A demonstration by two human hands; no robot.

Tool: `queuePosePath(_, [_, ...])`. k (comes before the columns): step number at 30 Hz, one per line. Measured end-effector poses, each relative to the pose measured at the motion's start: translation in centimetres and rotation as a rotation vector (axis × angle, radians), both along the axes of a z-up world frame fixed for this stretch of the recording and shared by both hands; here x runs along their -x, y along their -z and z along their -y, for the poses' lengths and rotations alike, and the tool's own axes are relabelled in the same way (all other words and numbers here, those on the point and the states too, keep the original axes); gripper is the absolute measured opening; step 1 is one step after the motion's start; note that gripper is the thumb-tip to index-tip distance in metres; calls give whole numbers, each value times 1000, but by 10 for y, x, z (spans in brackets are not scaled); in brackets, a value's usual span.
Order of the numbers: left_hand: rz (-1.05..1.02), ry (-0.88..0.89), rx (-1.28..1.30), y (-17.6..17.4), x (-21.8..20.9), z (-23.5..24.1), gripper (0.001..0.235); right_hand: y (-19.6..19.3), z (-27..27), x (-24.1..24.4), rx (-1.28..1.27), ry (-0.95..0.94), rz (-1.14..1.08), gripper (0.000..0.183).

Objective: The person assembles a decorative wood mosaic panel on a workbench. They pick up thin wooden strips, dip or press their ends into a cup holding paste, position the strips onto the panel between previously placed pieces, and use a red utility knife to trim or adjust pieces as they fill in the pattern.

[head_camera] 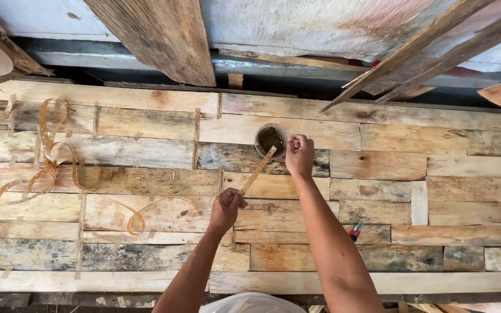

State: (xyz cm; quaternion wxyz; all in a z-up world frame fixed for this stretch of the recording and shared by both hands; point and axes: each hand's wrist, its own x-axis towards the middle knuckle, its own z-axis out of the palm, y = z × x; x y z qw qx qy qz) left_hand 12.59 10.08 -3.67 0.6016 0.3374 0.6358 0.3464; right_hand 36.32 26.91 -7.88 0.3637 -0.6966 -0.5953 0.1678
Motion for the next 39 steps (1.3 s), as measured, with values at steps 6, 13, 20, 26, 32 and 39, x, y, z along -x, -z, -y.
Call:
queuePosePath(6, [15,-8,-16,8,0,7,30,-84,10,30,643,-237,50,22])
queuePosePath(13, [-15,-17,22,1,5,22,31,-75,21,31,592,-249,88,17])
queuePosePath(20, [89,134,63,41,14,88,24,-91,65,48,476,-420,122,18])
queuePosePath(26, [193,134,78,51,15,140,18,-65,104,70,552,-506,183,18])
queuePosePath(32, [95,143,187,27,20,161,23,-54,127,101,634,-553,252,19])
queuePosePath(39, [-117,191,236,23,23,166,25,-33,138,118,608,-591,285,20])
